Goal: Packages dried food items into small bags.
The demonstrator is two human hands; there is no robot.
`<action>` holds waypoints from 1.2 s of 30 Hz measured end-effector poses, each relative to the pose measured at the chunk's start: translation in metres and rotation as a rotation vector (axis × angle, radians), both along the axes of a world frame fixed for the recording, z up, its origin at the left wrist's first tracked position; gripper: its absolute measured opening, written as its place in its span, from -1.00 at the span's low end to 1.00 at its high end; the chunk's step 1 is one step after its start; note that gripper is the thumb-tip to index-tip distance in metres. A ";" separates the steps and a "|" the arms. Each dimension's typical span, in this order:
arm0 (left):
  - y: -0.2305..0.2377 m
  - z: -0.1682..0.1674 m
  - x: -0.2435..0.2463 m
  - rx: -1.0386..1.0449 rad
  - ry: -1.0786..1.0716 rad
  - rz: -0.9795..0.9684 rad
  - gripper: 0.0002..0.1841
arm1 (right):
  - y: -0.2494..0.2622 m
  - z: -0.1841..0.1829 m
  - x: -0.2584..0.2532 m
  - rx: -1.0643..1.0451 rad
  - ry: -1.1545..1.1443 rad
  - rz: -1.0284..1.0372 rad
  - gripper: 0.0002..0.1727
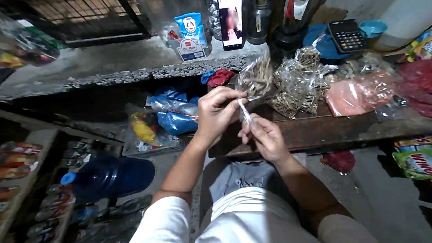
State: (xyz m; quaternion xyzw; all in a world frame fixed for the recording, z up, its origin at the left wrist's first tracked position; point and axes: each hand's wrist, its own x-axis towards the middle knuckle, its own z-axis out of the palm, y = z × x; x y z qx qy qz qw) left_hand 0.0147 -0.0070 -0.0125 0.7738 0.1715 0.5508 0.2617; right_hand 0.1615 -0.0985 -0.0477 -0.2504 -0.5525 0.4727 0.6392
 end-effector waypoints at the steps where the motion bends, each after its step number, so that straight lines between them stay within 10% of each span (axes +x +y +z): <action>1: -0.004 0.003 0.006 -0.102 -0.159 -0.157 -0.88 | 0.000 0.001 -0.008 -0.012 0.074 0.087 -0.70; 8: 0.000 -0.006 -0.016 -0.204 0.082 -0.846 -0.77 | 0.008 0.020 0.029 0.162 -0.477 0.221 -0.78; 16: 0.021 0.008 -0.035 -0.201 0.463 -0.556 -0.74 | 0.034 0.038 0.047 0.600 -1.056 -0.145 -0.77; 24: -0.002 -0.017 -0.011 -0.496 -0.037 -0.172 -0.90 | 0.055 0.023 0.040 0.875 -1.141 -0.715 -0.76; 31: 0.005 -0.017 -0.018 -0.520 0.129 -0.268 -0.93 | 0.057 0.022 0.051 0.906 -1.232 -0.598 -0.81; 36: 0.002 -0.031 -0.013 -0.413 0.155 -0.290 -0.90 | 0.055 0.020 0.063 0.330 -1.043 -0.087 -0.72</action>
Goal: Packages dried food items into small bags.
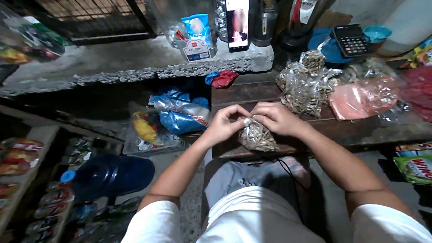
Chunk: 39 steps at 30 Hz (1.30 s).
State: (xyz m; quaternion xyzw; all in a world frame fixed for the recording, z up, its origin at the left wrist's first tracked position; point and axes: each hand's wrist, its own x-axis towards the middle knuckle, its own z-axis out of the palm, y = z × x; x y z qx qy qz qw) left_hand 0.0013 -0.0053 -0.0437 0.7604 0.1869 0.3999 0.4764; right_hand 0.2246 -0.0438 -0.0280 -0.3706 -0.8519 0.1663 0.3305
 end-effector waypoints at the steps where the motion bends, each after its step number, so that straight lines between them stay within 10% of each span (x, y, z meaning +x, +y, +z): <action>1: -0.001 -0.002 0.001 -0.014 -0.011 0.011 -0.90 | -0.002 -0.003 0.001 -0.196 0.108 0.018 -0.68; 7: 0.002 -0.002 0.001 -0.101 0.104 0.051 -0.87 | -0.016 -0.023 -0.007 -0.691 0.327 -0.009 0.05; 13: 0.040 -0.010 -0.029 -0.353 0.225 -0.418 -0.79 | -0.021 -0.027 -0.007 -0.747 0.184 0.053 -0.34; 21: 0.024 -0.019 -0.031 -0.302 0.329 -0.030 -0.01 | -0.020 -0.040 -0.007 -0.669 0.487 -0.184 -0.38; 27: -0.001 -0.029 0.009 -0.190 0.153 0.152 -0.89 | -0.005 -0.061 -0.024 -0.401 0.693 -0.341 -0.82; 39: -0.006 -0.043 0.024 -0.108 -0.130 0.324 -0.93 | -0.008 -0.057 -0.023 -0.245 0.795 -0.307 -0.74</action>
